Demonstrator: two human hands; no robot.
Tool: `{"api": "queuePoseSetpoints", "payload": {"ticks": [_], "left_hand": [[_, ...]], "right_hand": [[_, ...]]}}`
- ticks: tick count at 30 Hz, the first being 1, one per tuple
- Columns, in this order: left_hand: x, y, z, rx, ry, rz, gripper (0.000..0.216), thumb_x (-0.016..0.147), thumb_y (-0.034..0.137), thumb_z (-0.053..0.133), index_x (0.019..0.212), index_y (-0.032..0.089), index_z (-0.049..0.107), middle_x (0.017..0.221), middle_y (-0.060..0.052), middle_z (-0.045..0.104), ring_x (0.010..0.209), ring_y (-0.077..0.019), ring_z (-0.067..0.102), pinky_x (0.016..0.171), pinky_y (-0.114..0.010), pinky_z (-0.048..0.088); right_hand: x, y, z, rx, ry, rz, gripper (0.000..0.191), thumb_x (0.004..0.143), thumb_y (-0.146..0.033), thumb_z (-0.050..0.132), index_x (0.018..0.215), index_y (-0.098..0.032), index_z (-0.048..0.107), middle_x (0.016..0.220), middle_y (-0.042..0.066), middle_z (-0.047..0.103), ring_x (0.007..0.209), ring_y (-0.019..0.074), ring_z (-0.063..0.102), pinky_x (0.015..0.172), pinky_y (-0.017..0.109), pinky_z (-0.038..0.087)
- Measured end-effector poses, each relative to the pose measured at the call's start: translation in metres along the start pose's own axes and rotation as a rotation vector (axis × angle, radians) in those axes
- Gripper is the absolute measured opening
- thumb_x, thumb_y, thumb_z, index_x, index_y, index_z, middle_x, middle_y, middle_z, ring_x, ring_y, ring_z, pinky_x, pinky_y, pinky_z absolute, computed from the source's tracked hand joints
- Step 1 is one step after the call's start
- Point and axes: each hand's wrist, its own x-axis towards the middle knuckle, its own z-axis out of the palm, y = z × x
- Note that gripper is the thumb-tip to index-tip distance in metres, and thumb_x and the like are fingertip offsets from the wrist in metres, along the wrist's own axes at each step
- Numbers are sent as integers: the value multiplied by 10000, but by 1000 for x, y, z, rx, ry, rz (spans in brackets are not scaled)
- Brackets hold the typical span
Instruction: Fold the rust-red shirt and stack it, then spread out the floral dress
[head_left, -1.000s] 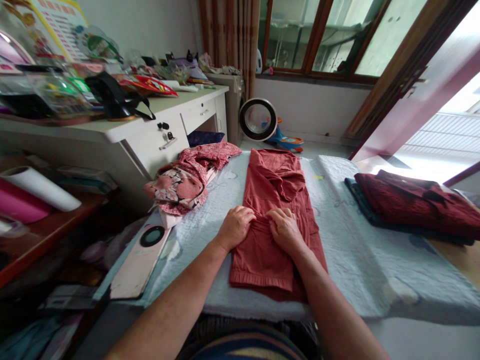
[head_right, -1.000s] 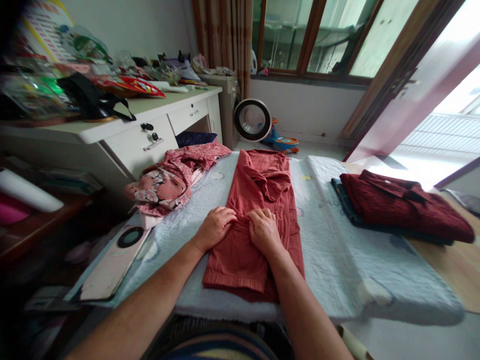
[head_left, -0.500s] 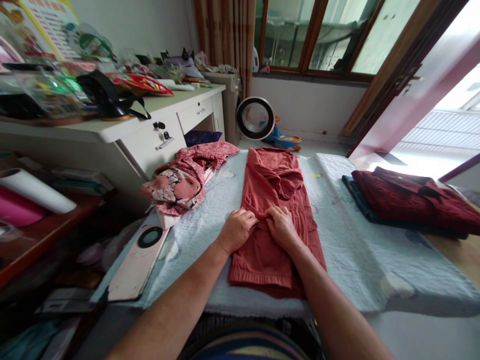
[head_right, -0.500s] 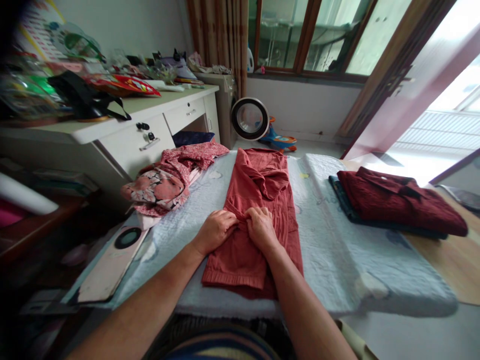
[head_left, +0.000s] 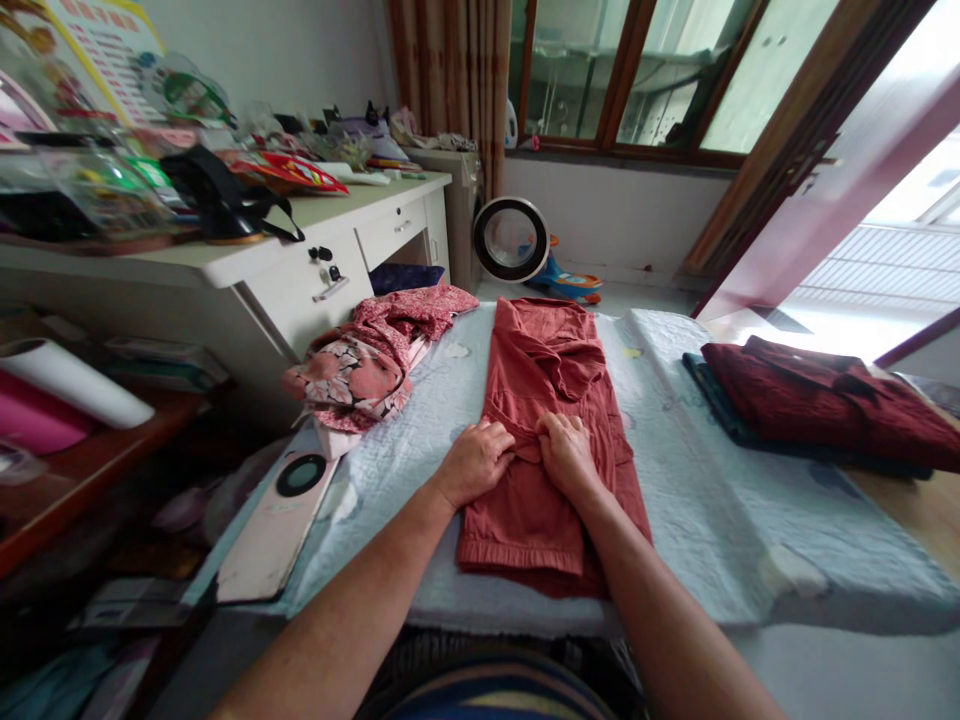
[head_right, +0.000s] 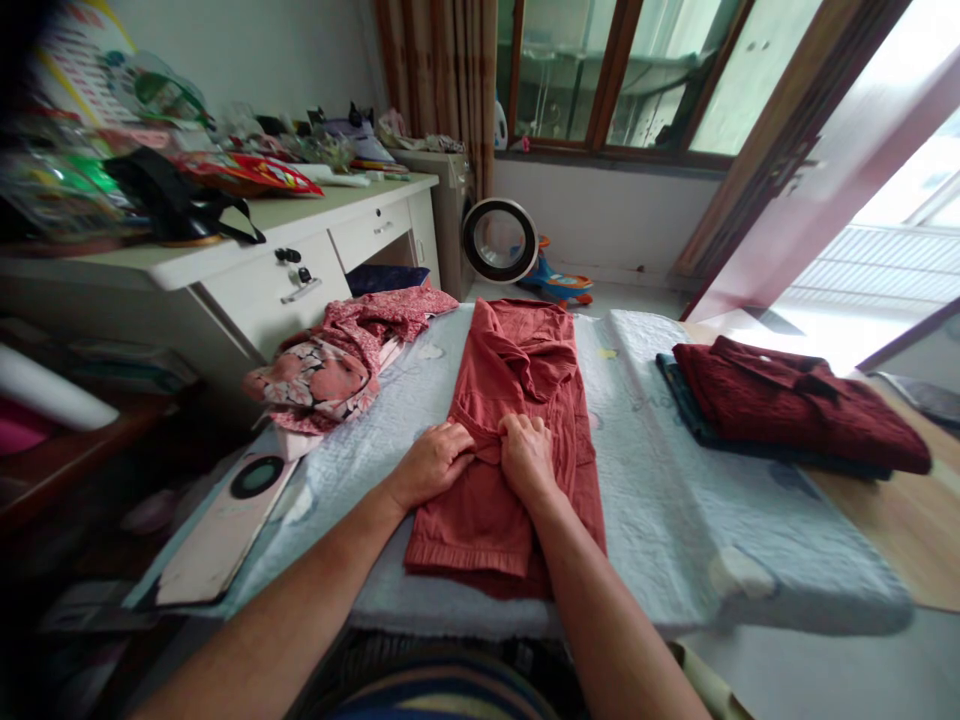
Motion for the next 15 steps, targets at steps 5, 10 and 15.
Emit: {"api": "queuePoseSetpoints", "payload": {"ticks": [5, 10, 15], "left_hand": [[3, -5, 8, -65, 50, -49, 270, 1000, 269, 409, 890, 205, 647, 899, -30, 638, 886, -177, 586, 855, -306, 461], [4, -7, 13, -105, 68, -64, 172, 945, 212, 484, 1024, 199, 636, 1016, -46, 637, 968, -193, 582, 892, -317, 465], [5, -5, 10, -91, 66, -104, 154, 919, 212, 517, 1006, 210, 643, 1017, -44, 640, 978, -206, 566, 888, -337, 460]], "right_hand": [[-2, -5, -7, -6, 49, -58, 187, 866, -123, 501, 911, -214, 657, 985, 64, 632, 959, 243, 486, 845, 361, 374], [-4, -11, -8, 286, 97, -304, 279, 845, -23, 449, 946, -190, 647, 1014, 64, 629, 974, 195, 532, 903, 316, 425], [-5, -9, 0, 309, -48, -390, 336, 861, -8, 417, 941, -188, 690, 918, 54, 656, 896, 181, 563, 856, 298, 452]]}}
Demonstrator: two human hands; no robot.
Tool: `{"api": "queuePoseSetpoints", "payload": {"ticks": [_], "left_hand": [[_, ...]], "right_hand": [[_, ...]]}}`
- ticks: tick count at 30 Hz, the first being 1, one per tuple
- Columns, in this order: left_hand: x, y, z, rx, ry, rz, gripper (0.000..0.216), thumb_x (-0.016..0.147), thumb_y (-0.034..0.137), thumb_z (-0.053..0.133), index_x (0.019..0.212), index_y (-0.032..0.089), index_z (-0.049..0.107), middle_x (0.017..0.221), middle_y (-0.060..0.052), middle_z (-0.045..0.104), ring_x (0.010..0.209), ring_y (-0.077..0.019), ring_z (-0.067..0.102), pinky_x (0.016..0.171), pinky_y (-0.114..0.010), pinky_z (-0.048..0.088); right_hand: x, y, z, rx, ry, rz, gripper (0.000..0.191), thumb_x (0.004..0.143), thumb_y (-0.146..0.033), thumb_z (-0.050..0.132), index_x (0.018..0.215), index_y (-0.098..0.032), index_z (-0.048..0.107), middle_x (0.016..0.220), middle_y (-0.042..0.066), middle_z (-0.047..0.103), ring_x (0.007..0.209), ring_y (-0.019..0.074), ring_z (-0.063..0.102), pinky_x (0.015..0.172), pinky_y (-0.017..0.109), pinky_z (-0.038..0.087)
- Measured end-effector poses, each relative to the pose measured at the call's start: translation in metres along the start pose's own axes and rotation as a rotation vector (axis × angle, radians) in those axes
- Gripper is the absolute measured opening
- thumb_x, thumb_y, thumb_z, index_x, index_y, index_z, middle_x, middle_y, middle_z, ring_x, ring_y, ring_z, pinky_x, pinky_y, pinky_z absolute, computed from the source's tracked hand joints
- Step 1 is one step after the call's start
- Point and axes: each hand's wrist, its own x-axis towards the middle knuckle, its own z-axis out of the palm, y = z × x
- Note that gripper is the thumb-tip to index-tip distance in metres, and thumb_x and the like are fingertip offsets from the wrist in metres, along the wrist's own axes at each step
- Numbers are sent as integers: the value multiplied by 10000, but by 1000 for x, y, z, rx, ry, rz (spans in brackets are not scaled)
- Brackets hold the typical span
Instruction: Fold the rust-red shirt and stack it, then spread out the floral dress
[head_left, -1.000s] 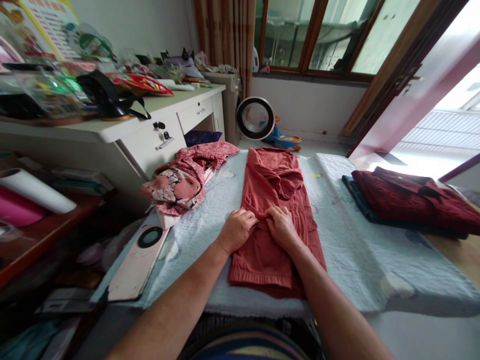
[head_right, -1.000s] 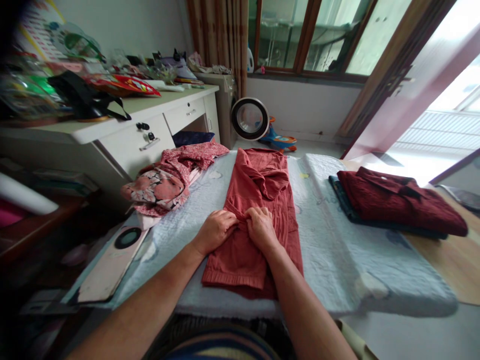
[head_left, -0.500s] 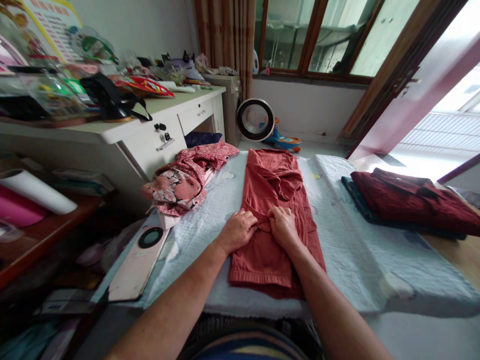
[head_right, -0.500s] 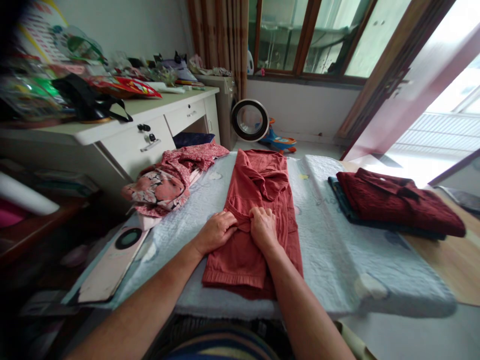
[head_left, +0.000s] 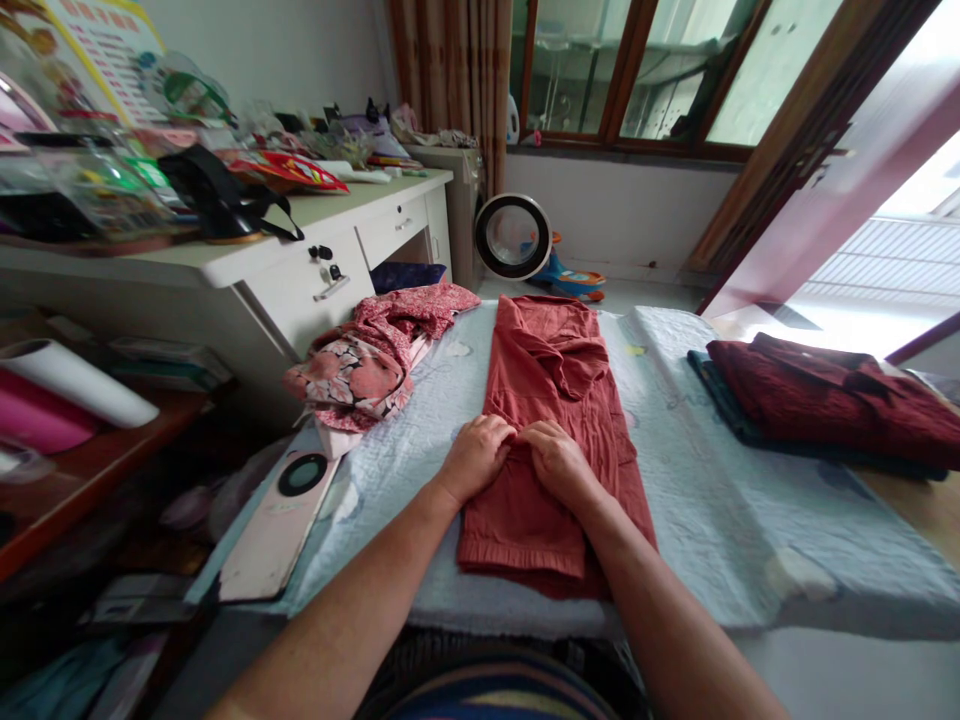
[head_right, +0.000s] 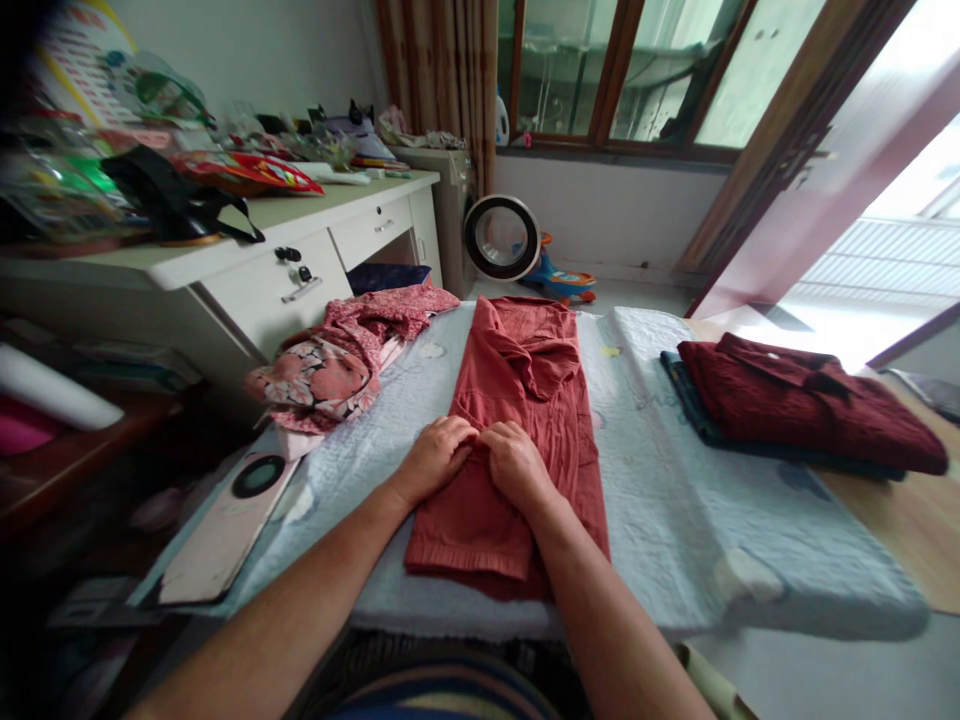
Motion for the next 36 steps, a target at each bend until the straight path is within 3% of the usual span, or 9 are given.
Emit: {"api": "queuePoseSetpoints", "payload": {"ticks": [4, 7, 11, 17, 20, 24, 29, 36], "left_hand": [[0, 0, -2, 13, -11, -35, 122, 877, 189, 567, 974, 216, 637, 1032, -34, 641, 989, -210, 563, 883, -340, 463], [0, -3, 0, -8, -7, -50, 227, 857, 173, 589, 1076, 218, 630, 1104, -42, 630, 1038, -212, 559, 935, -352, 459], [1, -9, 3, -56, -2, -60, 364, 837, 165, 613, 1199, 201, 607, 1158, -63, 609, 1066, -217, 559, 998, -371, 445], [4, -13, 1, -131, -18, -72, 379, 814, 156, 625, 1191, 198, 631, 1124, -61, 609, 1061, -212, 568, 1011, -366, 448], [3, -12, -1, -161, -12, -58, 351, 828, 179, 612, 1177, 205, 637, 1126, -59, 611, 1067, -212, 568, 1011, -375, 451], [2, -12, -2, -199, 27, -43, 316, 846, 156, 577, 1152, 191, 646, 1127, -68, 616, 1079, -211, 570, 1009, -378, 459], [2, -16, 2, -206, 124, -75, 367, 833, 10, 460, 1093, 181, 655, 1120, -62, 633, 1098, -184, 574, 1034, -365, 461], [0, -19, 4, -85, 124, -32, 319, 869, 41, 489, 1095, 173, 672, 1200, -72, 667, 1148, -193, 590, 1054, -382, 470]], "right_hand": [[-3, 5, -1, -57, -64, -10, 390, 847, 7, 420, 921, -201, 741, 873, 49, 661, 846, 175, 560, 828, 298, 440], [-5, 8, -6, -54, -69, 10, 376, 822, 7, 433, 823, -199, 747, 812, 44, 649, 800, 169, 555, 789, 288, 434], [-6, 7, -13, -8, -72, 21, 358, 764, 23, 432, 747, -186, 721, 777, 39, 648, 780, 159, 560, 775, 269, 432], [-5, -1, -15, -112, -56, 38, 282, 738, -2, 445, 654, -186, 641, 717, 39, 615, 757, 171, 538, 771, 287, 428], [-5, -8, -13, -98, -31, 16, 286, 732, -11, 454, 794, -184, 673, 861, 55, 660, 876, 187, 569, 862, 320, 444], [-4, -14, -11, 24, -75, -29, 471, 732, 10, 414, 1060, -189, 687, 1152, 63, 680, 1081, 178, 597, 1000, 339, 441], [-3, -12, -10, 13, -164, -34, 437, 844, -53, 404, 1147, -187, 690, 1218, 69, 684, 1141, 179, 618, 1031, 355, 463], [-6, -9, -8, -90, -324, -5, 418, 936, -224, 486, 1343, -187, 573, 1451, 90, 512, 1385, 236, 415, 1150, 479, 326]]}}
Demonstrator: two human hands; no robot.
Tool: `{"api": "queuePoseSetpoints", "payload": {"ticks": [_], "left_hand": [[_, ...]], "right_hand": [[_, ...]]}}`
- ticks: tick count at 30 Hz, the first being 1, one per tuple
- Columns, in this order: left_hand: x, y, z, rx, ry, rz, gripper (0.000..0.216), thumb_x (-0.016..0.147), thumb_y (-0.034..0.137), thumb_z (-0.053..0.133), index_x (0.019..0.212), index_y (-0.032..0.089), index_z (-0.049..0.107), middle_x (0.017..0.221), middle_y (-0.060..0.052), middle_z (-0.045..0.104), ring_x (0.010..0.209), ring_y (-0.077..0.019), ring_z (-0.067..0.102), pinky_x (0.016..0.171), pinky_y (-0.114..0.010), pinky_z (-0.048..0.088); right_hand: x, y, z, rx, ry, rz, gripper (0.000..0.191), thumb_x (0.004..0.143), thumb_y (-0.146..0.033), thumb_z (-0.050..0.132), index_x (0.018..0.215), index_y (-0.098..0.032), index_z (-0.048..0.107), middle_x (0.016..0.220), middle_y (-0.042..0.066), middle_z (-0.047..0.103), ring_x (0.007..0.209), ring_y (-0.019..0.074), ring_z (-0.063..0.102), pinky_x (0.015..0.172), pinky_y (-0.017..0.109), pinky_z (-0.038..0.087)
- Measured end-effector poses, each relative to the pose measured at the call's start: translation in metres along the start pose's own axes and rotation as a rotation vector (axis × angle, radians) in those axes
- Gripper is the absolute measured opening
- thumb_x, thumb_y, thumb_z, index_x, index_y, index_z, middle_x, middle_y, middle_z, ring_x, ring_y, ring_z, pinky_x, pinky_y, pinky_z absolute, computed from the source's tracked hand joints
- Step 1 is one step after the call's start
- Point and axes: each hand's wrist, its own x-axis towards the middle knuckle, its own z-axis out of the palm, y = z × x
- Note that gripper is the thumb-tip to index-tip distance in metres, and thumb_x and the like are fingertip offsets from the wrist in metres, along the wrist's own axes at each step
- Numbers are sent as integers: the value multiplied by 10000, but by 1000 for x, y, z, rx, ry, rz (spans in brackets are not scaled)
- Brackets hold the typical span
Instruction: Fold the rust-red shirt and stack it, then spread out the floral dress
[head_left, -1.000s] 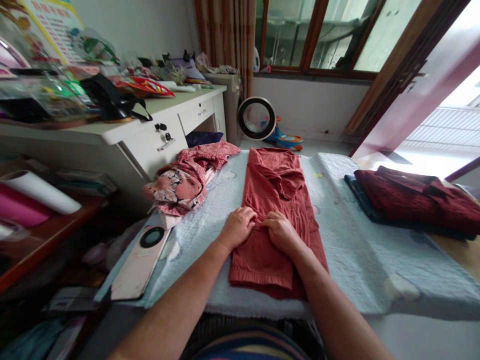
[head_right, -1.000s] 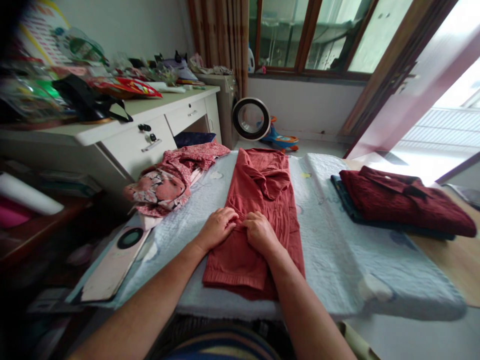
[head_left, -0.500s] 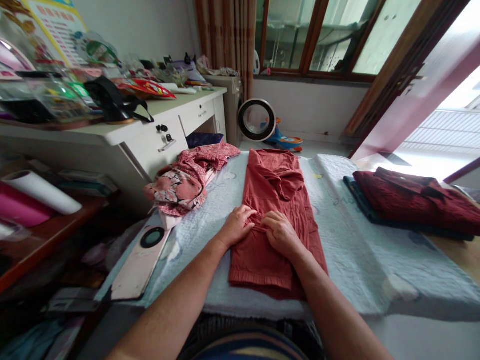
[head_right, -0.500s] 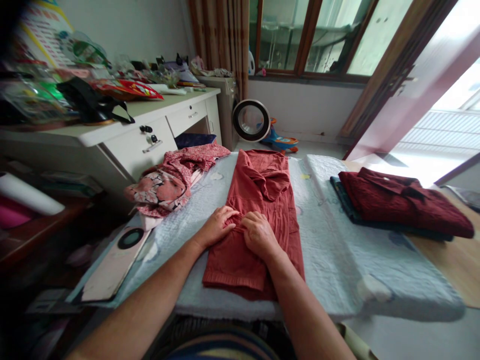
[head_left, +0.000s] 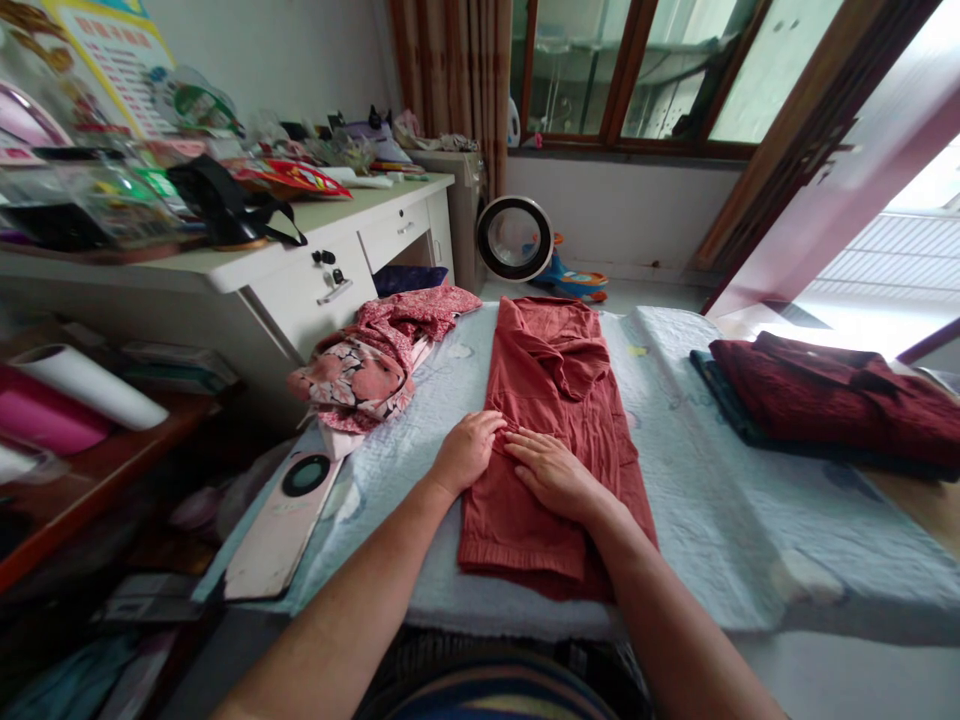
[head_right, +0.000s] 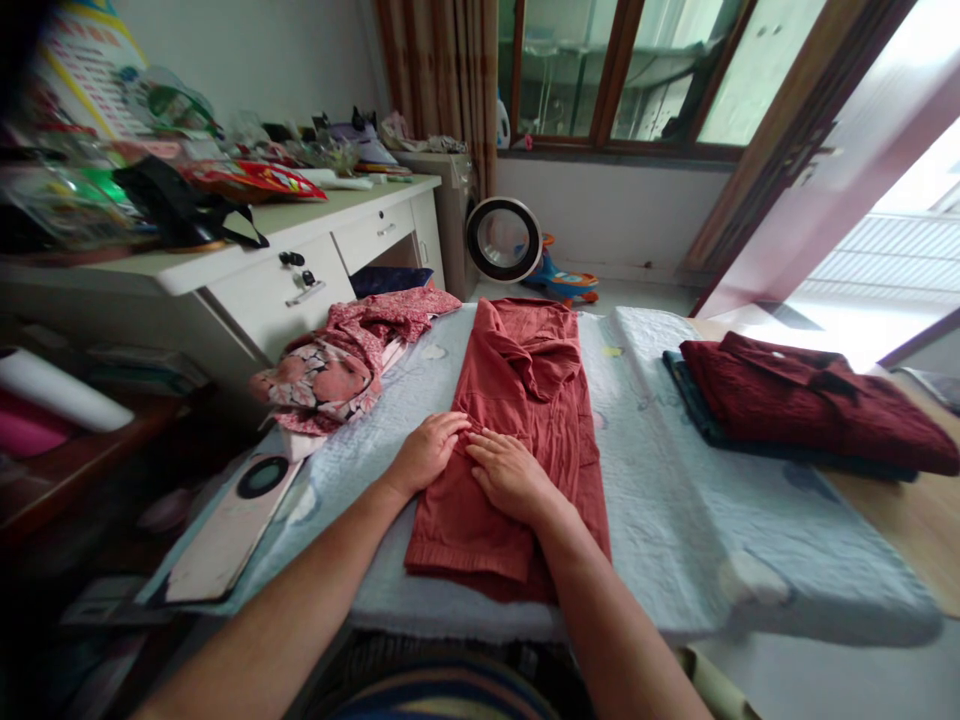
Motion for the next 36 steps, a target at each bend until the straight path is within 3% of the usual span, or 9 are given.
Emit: {"api": "queuePoseSetpoints", "payload": {"ticks": [5, 10, 15, 25, 27, 31, 36], "left_hand": [[-2, -1, 1, 68, -21, 11, 301, 908, 80, 487, 1122, 167, 680, 1244, -83, 669, 1162, -189, 603, 1056, -385, 481], [-1, -2, 2, 71, -21, 16, 317, 893, 65, 505, 1124, 186, 684, 1250, -75, 672, 1172, -182, 606, 1054, -393, 486], [-1, -3, 1, 45, -21, -5, 316, 883, 61, 516, 1121, 184, 684, 1251, -72, 673, 1173, -178, 608, 1061, -384, 479], [2, -4, -2, -44, -11, -47, 307, 852, 56, 529, 1076, 187, 692, 1224, -61, 686, 1160, -185, 616, 1069, -379, 467], [3, -3, -5, -93, -8, -60, 283, 853, 75, 531, 1048, 196, 698, 1211, -51, 692, 1156, -183, 619, 1063, -374, 471], [5, -3, -11, -184, 1, -112, 238, 904, 151, 489, 991, 206, 704, 1162, -35, 710, 1127, -173, 637, 1040, -351, 486], [7, -8, -10, -250, 35, -145, 281, 888, 101, 448, 990, 201, 689, 1103, -29, 721, 1072, -155, 655, 1000, -315, 505]], "right_hand": [[0, -3, -5, 12, -19, 10, 401, 937, -234, 488, 1320, -184, 594, 1410, 102, 552, 1371, 234, 438, 1145, 471, 332], [-2, -3, -17, 58, 28, -45, 319, 890, -158, 515, 1151, -185, 696, 1215, 85, 693, 1182, 209, 610, 1059, 385, 439], [-8, 2, -24, 94, 31, -39, 273, 880, -147, 515, 1010, -234, 739, 1044, 28, 750, 995, 182, 682, 930, 311, 500], [-8, -2, -30, 31, 105, 112, 286, 905, -214, 500, 689, -193, 688, 681, 20, 697, 622, 138, 624, 664, 238, 471], [-6, -6, -27, 44, 161, 80, 260, 903, -187, 486, 755, -187, 699, 755, 37, 717, 711, 152, 650, 741, 256, 491], [0, -14, -15, 134, 246, -59, 315, 868, -119, 471, 1079, -187, 695, 1165, 80, 702, 1094, 187, 635, 994, 336, 470], [5, -18, -4, 67, 109, -56, 440, 855, -138, 488, 1279, -151, 608, 1334, 122, 613, 1257, 219, 552, 1104, 411, 400]]}}
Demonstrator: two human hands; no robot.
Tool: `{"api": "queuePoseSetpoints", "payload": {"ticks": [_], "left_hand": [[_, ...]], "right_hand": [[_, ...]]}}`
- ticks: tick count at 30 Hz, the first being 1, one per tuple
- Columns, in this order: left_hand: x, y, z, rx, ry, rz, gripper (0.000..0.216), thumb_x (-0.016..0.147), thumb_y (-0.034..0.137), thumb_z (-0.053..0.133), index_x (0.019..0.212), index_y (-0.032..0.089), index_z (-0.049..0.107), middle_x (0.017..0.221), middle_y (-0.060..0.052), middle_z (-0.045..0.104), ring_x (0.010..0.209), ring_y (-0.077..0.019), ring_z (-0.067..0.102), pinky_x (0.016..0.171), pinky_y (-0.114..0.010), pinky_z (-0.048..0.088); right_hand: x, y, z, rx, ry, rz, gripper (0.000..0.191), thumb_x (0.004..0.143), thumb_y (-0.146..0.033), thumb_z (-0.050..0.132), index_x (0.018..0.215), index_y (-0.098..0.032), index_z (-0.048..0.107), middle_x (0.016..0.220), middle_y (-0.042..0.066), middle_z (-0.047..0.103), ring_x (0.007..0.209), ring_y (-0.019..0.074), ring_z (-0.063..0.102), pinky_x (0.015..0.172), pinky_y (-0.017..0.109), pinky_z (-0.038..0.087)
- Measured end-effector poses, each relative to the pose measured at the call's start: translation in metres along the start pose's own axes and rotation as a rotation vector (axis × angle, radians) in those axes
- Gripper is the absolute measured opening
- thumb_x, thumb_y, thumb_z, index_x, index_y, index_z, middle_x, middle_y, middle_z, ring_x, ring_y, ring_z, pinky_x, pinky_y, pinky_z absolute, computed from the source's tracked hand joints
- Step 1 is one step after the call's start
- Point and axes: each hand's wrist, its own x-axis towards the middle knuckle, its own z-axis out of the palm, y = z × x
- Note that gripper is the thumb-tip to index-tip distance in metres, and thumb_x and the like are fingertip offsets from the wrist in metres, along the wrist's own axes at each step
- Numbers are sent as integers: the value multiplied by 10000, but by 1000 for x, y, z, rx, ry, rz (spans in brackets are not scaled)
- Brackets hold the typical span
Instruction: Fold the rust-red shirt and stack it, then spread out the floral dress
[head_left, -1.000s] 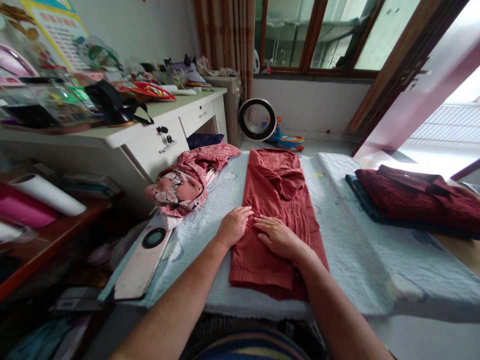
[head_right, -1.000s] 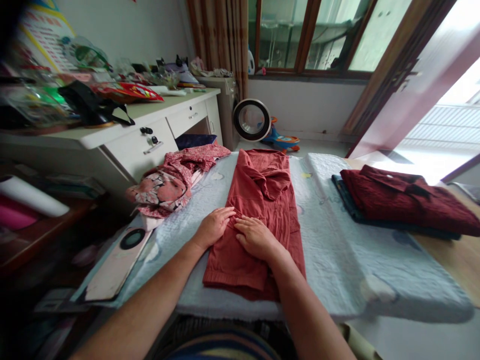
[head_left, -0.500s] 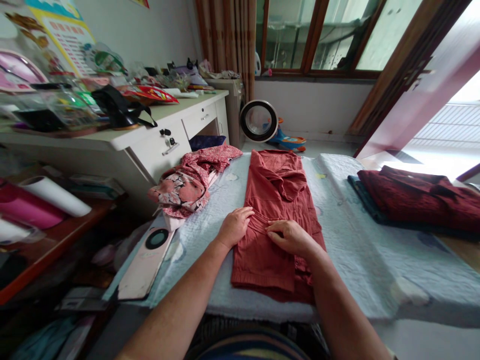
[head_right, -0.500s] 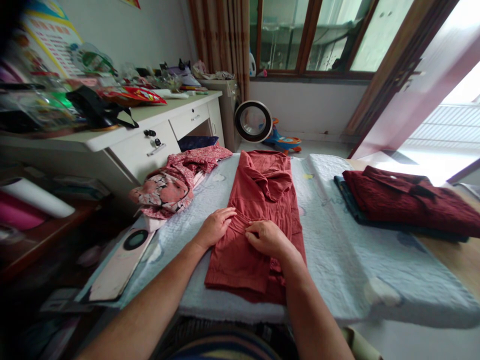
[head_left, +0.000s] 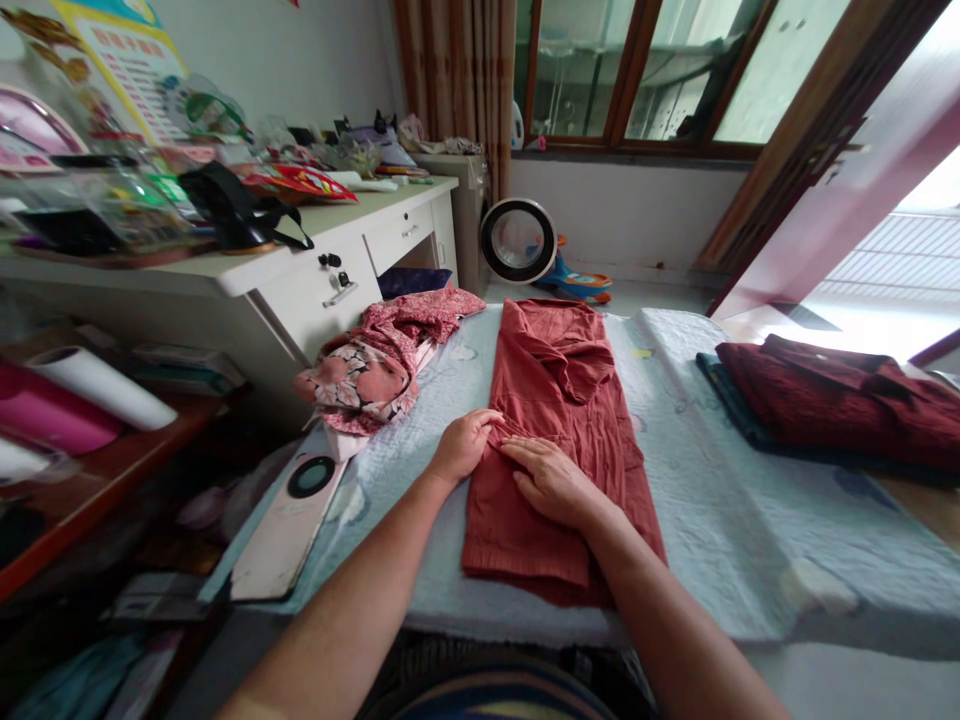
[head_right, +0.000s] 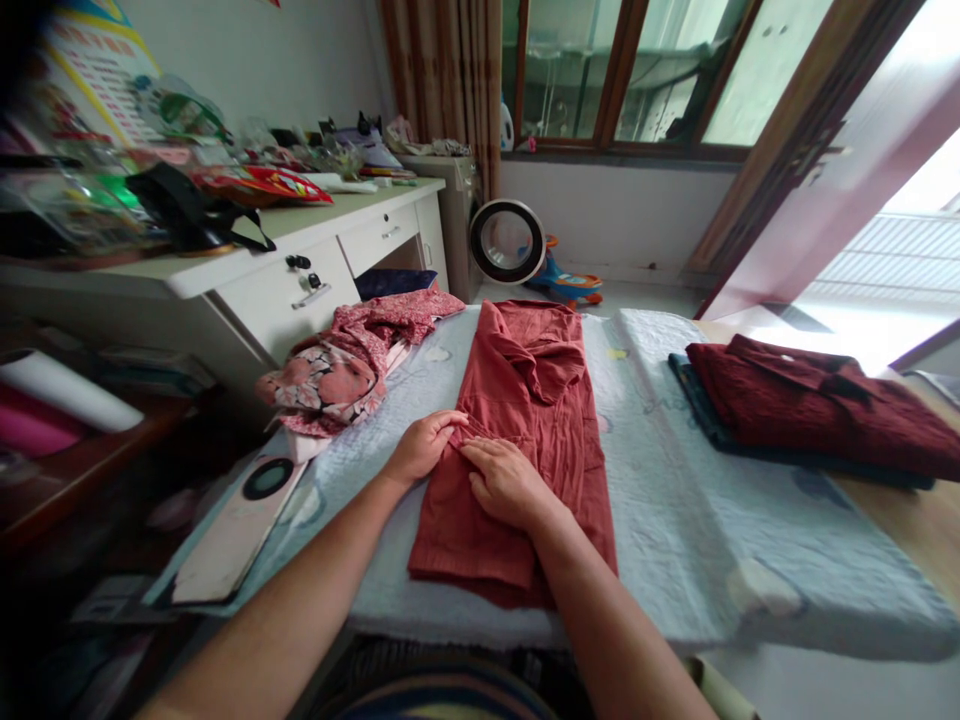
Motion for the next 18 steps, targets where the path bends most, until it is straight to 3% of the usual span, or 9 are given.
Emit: {"api": "queuePoseSetpoints", "payload": {"ticks": [7, 18], "left_hand": [[0, -5, 4, 121, -11, 83, 319, 833, 28, 478, 1006, 190, 692, 1117, -46, 703, 1085, -181, 626, 1021, -368, 489], [1, -7, 6, 158, -19, 89, 315, 851, 23, 497, 1039, 179, 697, 1144, -52, 702, 1101, -186, 621, 1027, -382, 485]], "right_hand": [[0, 0, -3, -24, -62, 26, 390, 839, -149, 520, 1205, -139, 654, 1273, 127, 653, 1203, 226, 591, 1078, 398, 425], [-3, 1, -16, 44, -100, 102, 354, 799, -127, 523, 1084, -206, 716, 1129, 57, 728, 1043, 206, 670, 949, 305, 486]]}}
